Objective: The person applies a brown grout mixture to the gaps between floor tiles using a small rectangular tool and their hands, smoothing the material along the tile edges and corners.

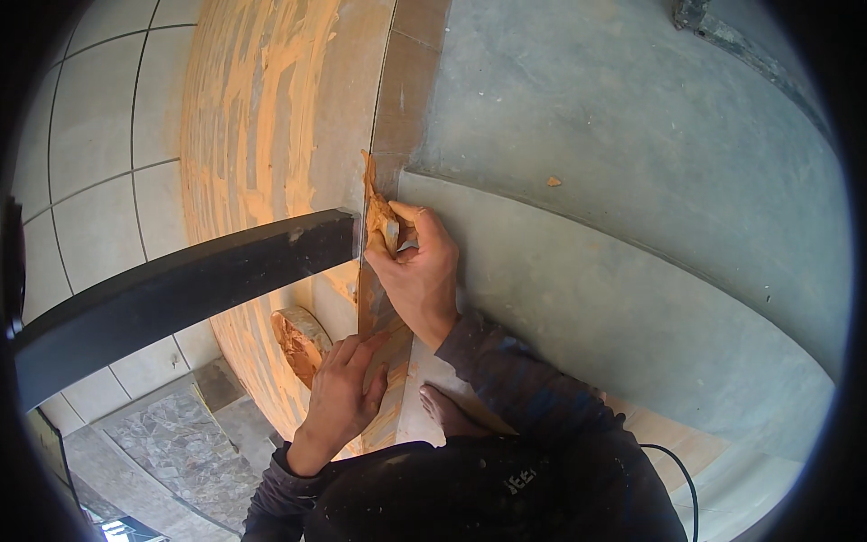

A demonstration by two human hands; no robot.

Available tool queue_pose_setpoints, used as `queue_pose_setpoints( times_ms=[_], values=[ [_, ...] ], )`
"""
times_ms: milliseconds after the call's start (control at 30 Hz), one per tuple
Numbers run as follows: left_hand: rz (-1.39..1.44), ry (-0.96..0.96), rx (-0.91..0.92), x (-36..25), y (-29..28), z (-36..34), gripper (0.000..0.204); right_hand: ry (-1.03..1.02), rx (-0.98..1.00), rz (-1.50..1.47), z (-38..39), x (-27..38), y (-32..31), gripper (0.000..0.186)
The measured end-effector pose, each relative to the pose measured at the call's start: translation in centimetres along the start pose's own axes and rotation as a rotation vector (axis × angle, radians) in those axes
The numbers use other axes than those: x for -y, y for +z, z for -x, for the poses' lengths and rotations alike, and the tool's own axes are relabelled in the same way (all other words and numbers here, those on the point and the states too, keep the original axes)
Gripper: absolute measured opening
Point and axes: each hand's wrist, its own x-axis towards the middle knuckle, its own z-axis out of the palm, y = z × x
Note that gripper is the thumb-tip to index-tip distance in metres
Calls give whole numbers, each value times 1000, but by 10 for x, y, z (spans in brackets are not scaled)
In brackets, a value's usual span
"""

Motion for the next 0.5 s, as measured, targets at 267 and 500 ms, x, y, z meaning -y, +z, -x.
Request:
queue_pose_setpoints(
  times_ms=[267,500],
  values=[
    [31,-24,-11,30,0,2,45,18,-17,-55,-6,-10,29,35],
    [45,-53,17,55,10,11,47,-113,32,90,-6,-27,50,35]
  ],
)
